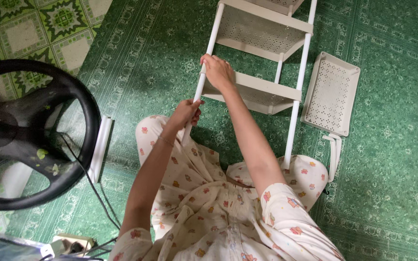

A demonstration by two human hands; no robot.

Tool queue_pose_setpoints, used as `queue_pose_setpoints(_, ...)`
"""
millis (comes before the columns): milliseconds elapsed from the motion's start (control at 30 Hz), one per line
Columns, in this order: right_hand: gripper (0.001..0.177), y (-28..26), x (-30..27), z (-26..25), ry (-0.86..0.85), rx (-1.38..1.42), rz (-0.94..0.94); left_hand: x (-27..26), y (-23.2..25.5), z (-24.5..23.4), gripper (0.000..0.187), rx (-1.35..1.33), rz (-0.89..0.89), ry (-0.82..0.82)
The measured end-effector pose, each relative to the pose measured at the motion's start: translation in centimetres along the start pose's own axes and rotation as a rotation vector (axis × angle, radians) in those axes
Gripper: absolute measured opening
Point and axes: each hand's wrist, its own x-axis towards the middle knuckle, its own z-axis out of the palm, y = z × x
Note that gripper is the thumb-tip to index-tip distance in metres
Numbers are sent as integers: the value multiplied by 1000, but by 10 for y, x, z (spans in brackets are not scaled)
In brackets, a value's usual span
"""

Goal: The person assembles a white plastic three-tier rolling cart by inserting vertical poles into the trays, adding a top tray, and attaching a handle. The person works on a green patterned floor in a room with a wooden cabinet and a fan.

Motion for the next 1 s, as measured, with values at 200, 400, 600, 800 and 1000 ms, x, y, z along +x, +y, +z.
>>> queue_pose_setpoints(200,25,12,-3,4,230,131,-131,19,-1,-18,46,537,173,78)
queue_pose_setpoints(400,29,2,-25,-3,586,286,-221,-6,-24,-58,37,361,581,363)
queue_pose_setpoints(600,26,-62,-64,-2,498,440,-303,-86,-54,-106,18,91,771,744)
queue_pose_setpoints(800,24,-127,-105,18,390,453,-483,-148,-99,-160,17,248,856,1225)
queue_pose_setpoints(1000,20,-162,-125,41,267,491,-561,-172,-147,-195,24,716,555,1506)
